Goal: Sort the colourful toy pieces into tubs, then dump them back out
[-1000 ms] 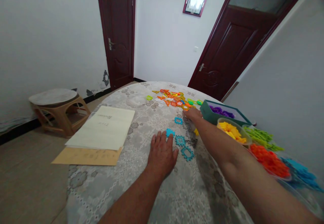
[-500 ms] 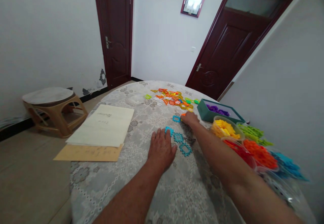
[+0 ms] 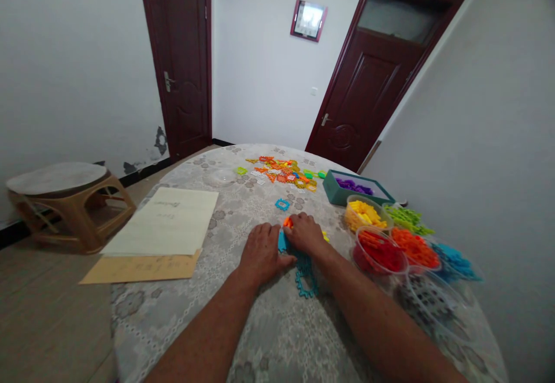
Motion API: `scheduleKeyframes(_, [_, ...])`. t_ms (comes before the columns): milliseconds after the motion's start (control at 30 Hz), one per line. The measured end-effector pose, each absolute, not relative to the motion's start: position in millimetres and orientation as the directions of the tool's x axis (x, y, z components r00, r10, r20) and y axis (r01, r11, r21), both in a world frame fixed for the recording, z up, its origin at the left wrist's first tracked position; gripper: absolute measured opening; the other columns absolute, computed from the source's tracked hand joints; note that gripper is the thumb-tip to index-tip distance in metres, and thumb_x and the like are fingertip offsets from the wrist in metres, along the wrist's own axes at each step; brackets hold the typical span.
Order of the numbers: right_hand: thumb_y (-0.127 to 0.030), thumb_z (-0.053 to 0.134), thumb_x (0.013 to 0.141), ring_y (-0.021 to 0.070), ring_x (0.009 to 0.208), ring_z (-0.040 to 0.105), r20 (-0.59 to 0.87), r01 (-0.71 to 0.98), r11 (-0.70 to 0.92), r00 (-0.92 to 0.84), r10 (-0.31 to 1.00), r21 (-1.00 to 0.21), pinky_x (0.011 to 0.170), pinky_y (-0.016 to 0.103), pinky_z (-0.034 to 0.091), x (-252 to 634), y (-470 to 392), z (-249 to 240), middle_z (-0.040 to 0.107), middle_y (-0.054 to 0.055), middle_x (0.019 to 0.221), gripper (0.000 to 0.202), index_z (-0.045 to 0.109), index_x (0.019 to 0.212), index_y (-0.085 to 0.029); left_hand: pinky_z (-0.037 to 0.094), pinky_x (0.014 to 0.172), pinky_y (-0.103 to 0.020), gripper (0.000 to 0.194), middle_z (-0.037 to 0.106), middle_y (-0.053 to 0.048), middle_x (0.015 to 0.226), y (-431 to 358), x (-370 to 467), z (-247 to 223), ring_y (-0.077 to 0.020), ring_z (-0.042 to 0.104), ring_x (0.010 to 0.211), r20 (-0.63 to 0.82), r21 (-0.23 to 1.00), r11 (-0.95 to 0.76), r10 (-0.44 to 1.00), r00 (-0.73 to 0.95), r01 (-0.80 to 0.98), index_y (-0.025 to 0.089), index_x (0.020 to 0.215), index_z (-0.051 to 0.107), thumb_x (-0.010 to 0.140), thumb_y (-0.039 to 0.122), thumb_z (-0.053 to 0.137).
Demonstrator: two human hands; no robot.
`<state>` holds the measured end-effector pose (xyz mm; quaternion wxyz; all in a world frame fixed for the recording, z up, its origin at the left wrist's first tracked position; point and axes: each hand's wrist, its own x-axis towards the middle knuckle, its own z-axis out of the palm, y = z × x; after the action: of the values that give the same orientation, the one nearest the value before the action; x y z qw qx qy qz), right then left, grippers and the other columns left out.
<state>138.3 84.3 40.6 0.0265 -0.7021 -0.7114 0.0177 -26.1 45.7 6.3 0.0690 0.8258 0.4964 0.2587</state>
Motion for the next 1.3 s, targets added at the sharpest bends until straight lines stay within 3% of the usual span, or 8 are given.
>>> scheduleKeyframes(100, [-0.050, 0.053, 0.099, 0.0343, 0.121, 0.062, -0.011, 0.992, 0.109, -0.110, 0.994, -0.062, 0.098, 0.044, 0.049, 144.5, 65.7, 45.9, 0.067, 0.020, 0.130, 0.045, 0.069, 0.127, -0.018, 0.043, 0.113, -0.052, 0.081, 0.064, -0.016, 0.129, 48.0, -29.4, 5.5, -0.0361, 0.058, 0.124, 0.364, 0.391, -0.526, 0.842, 0.397, 0.756, 0.016, 0.136, 0.058, 0.072, 0.058, 0.086])
scheduleKeyframes(200, [-0.049, 0.056, 0.098, 0.0291, 0.112, 0.068, -0.073, 0.968, 0.203, -0.215, 0.974, -0.150, 0.095, 0.036, 0.050, 155.5, 63.6, 56.3, 0.073, 0.015, 0.122, 0.043, 0.072, 0.123, -0.018, 0.040, 0.118, -0.052, 0.088, 0.059, -0.017, 0.141, 49.2, -31.3, 5.1, -0.0359, 0.054, 0.133, 0.372, 0.434, -0.548, 0.832, 0.412, 0.715, 0.017, 0.143, 0.054, 0.073, 0.060, 0.085])
scheduleKeyframes(333, [-0.036, 0.045, 0.105, 0.0230, 0.117, 0.069, 0.029, 0.947, 0.221, -0.220, 0.975, -0.232, 0.100, 0.029, 0.048, 160.6, 93.9, 65.8, 0.075, 0.011, 0.127, 0.040, 0.071, 0.130, -0.018, 0.039, 0.120, -0.052, 0.089, 0.057, -0.018, 0.149, 49.2, -33.1, 6.3, -0.0359, 0.052, 0.140, 0.378, 0.463, -0.578, 0.815, 0.440, 0.672, 0.017, 0.146, 0.051, 0.077, 0.065, 0.081])
scheduleKeyframes(467, [-0.030, 0.043, 0.106, 0.0260, 0.148, 0.047, 0.106, 0.947, 0.247, -0.230, 0.968, -0.207, 0.122, 0.035, 0.033, 144.3, 139.4, 57.7, 0.054, 0.018, 0.158, 0.049, 0.057, 0.149, -0.012, 0.039, 0.121, -0.050, 0.083, 0.060, -0.015, 0.148, 48.5, -34.3, 6.9, -0.0338, 0.054, 0.138, 0.411, 0.439, -0.611, 0.789, 0.457, 0.659, 0.020, 0.142, 0.056, 0.077, 0.064, 0.082])
scheduleKeyframes(567, [-0.033, 0.050, 0.105, 0.0267, 0.156, 0.036, 0.086, 0.917, 0.346, -0.335, 0.938, -0.198, 0.127, 0.039, 0.026, 131.0, 166.3, 47.9, 0.041, 0.016, 0.168, 0.053, 0.053, 0.154, -0.015, 0.038, 0.122, -0.050, 0.083, 0.060, -0.015, 0.149, 48.8, -34.8, 5.8, -0.0337, 0.053, 0.140, 0.408, 0.425, -0.606, 0.791, 0.455, 0.673, 0.020, 0.144, 0.055, 0.078, 0.063, 0.082])
scheduleKeyframes(767, [-0.030, 0.058, 0.101, 0.0231, 0.149, 0.048, -0.014, 0.844, 0.492, -0.506, 0.862, -0.213, 0.125, 0.036, 0.032, 137.9, 181.6, 43.6, 0.056, 0.011, 0.157, 0.046, 0.063, 0.146, -0.020, 0.034, 0.123, -0.052, 0.084, 0.060, -0.014, 0.150, 48.9, -34.3, 7.2, -0.0338, 0.052, 0.141, 0.376, 0.406, -0.608, 0.792, 0.481, 0.683, 0.021, 0.146, 0.054, 0.080, 0.064, 0.080])
scheduleKeyframes(1033, [-0.039, 0.050, 0.106, 0.0252, 0.150, 0.048, -0.081, 0.864, 0.448, -0.476, 0.876, -0.228, 0.125, 0.041, 0.034, 185.2, 109.8, 48.9, 0.059, 0.014, 0.155, 0.047, 0.063, 0.146, -0.017, 0.026, 0.125, -0.062, 0.071, 0.062, -0.011, 0.149, 40.8, -33.9, 14.4, -0.0352, 0.050, 0.144, 0.285, 0.393, -0.634, 0.773, 0.567, 0.666, 0.027, 0.142, 0.057, 0.085, 0.065, 0.074])
scheduleKeyframes(1300, [-0.048, 0.043, 0.107, 0.0269, 0.148, 0.050, -0.036, 0.858, 0.360, -0.400, 0.916, -0.367, 0.125, 0.043, 0.035, 230.2, 38.2, 42.7, 0.058, 0.014, 0.155, 0.052, 0.066, 0.143, -0.019, 0.028, 0.126, -0.059, 0.065, 0.067, -0.010, 0.141, 33.9, -30.1, 20.5, -0.0311, 0.057, 0.137, 0.270, 0.411, -0.697, 0.708, 0.652, 0.587, 0.027, 0.133, 0.063, 0.081, 0.062, 0.079])
